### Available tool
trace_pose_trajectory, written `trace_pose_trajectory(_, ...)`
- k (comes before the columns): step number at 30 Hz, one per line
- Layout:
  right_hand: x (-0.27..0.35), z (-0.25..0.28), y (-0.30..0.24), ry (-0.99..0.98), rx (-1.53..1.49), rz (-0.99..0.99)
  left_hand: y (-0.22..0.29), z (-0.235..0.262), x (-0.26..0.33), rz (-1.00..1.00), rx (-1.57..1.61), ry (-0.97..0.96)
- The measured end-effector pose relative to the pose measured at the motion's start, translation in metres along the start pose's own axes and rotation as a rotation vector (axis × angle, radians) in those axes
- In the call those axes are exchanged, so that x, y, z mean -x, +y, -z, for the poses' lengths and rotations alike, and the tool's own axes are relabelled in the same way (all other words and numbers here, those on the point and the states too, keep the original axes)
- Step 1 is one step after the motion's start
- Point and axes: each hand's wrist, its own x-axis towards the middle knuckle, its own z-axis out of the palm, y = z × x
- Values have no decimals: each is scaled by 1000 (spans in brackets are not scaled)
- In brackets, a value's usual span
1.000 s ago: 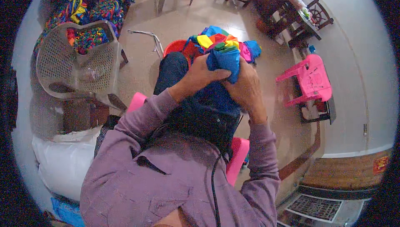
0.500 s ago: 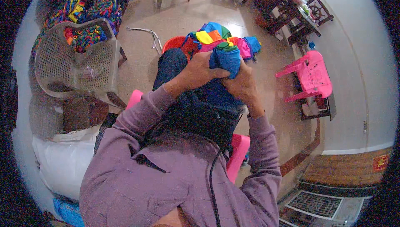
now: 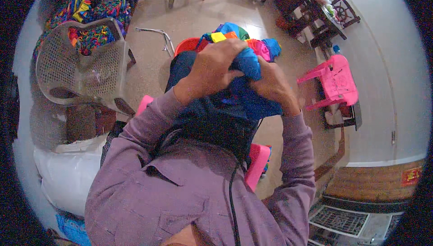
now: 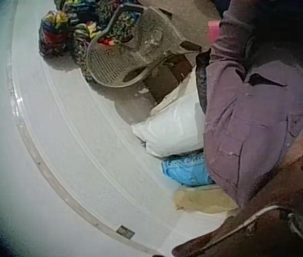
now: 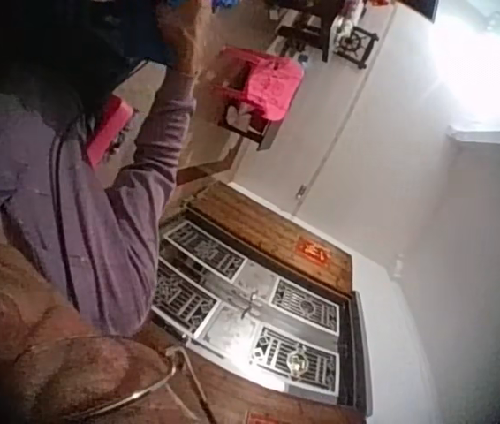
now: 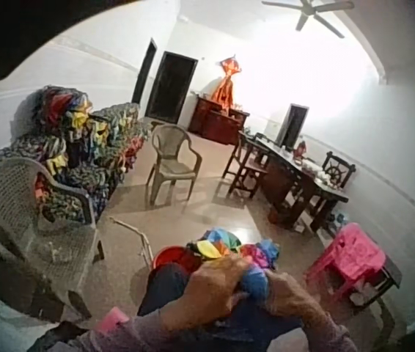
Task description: Folding various colorful pieces of cloth or garments.
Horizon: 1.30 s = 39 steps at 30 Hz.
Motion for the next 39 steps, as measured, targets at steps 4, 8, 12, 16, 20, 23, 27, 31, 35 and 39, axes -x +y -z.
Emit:
trace_pose_trajectory(4, -4, -2, -7, -123, 115, 38, 0, -15, 8, -169, -267, -42)
trace_pose_trajectory(8, -13, -9, -5, -254, 327, 87, -5, -24, 15, -165, -339, -153)
trace_pose_trajectory(12, -21, -11, -12, -360, 372, 122, -11, -29, 20, -49, -303, -335)
trace_pose_trajectory(16, -24, -10, -21, -437, 472, 149, -24, -35, 26, 153, -103, -440)
trace_pose_trajectory(20, -22, -1, -26, -359, 509, 189, -29, -41, 33, 223, 1, -452)
trace_pose_trajectory(23, -18, 6, -33, -376, 560, 179, -31, -42, 36, 289, 44, -493)
trace_pose_trajectory(27, 0, 15, -17, -104, 657, 443, -34, -43, 37, 342, 102, -517)
trace_pose_trajectory(31, 13, 18, -8, 36, 754, 486, -35, -46, 36, 368, 143, -532)
trace_pose_trajectory(35, 15, 16, 8, -146, 656, 377, -34, -48, 36, 357, 123, -620)
trace_pose_trajectory(39, 14, 14, 16, -162, 636, 417, -27, -43, 37, 296, 38, -581)
